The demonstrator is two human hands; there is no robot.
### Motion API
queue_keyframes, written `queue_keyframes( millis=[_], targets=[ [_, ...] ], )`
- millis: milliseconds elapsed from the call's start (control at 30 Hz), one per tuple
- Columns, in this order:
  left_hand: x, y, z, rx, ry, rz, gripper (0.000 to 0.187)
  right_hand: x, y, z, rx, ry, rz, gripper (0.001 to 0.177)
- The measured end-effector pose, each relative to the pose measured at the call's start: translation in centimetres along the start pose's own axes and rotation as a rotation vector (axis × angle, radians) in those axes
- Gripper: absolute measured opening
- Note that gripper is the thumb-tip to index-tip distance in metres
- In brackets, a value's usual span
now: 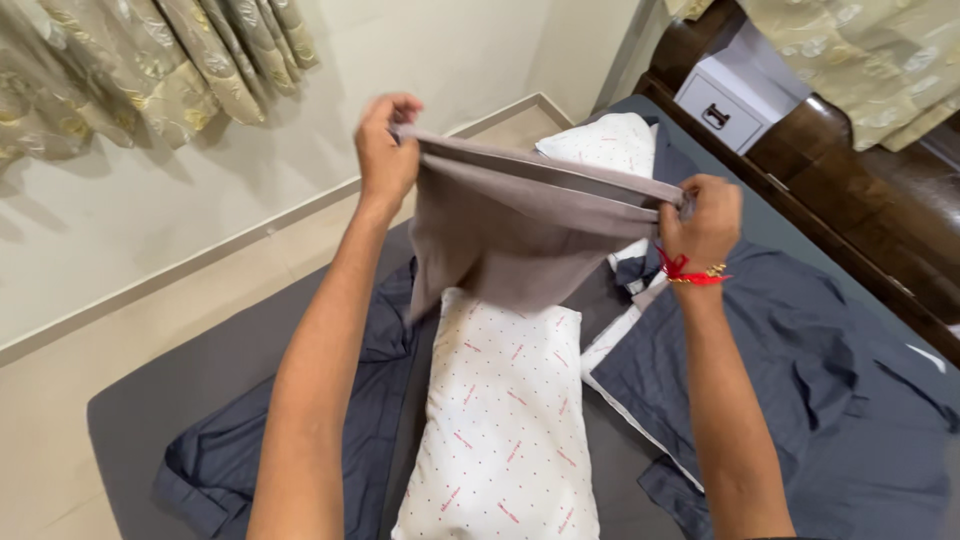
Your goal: The person folds several pieces of dark blue and white bed linen on a bed, then uses a smaller light brown cloth to wrap around a white patterned pillow.
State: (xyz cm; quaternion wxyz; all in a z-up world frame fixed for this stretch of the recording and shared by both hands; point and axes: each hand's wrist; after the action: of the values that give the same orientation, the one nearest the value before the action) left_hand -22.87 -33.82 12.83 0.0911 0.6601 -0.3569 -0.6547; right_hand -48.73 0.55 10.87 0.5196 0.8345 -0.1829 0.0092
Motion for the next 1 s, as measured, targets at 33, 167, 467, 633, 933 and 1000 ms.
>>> queue_keyframes(
  millis=[33,167,467,633,933,1000],
  targets=[
    [-1.8,-0.2,-0.4,-0.044,0.118,0.158,0.043,1.2,0.8,-2.1,-0.013,-0.041,-0.054,0.023],
    [0.0,-9.5,-1.4,-0.007,0.296,0.195,0.045,2.3,-4.5,-4.8,0.205,-0.139,0.157,0.018],
    [15.8,-41.5,-0.3,0.446,0.612,-1.035,0.075,3.1,-36.5,1.0,0.686,0.13,0.671,0.027],
    [13.0,-44.7,-0.3,0.37,0.366,-1.203,0.072,4.8,-41.5,0.3,0.692,0.401,1.09,0.032],
    [6.2,-52.7,-13.7,0.873,0.55,-0.751,0.066,7.7,-43.5,-16.1,1.091,0.494,0.934,0.034],
    [3.5,-55.4,-16.9,0.949,0.651,-0.845,0.06,9.4,-45.8,-18.6,1.361,0.383,1.082,0.037]
  ],
)
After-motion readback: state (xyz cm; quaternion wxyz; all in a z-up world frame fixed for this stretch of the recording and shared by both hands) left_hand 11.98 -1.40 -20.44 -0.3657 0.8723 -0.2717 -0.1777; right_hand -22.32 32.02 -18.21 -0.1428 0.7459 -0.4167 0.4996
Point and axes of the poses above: each hand's wrist, its own y-axis towards the middle knuckle, its own z-axis out of the palm, x = y × z, and after that the axes turned 2 degrees about y, right-handed
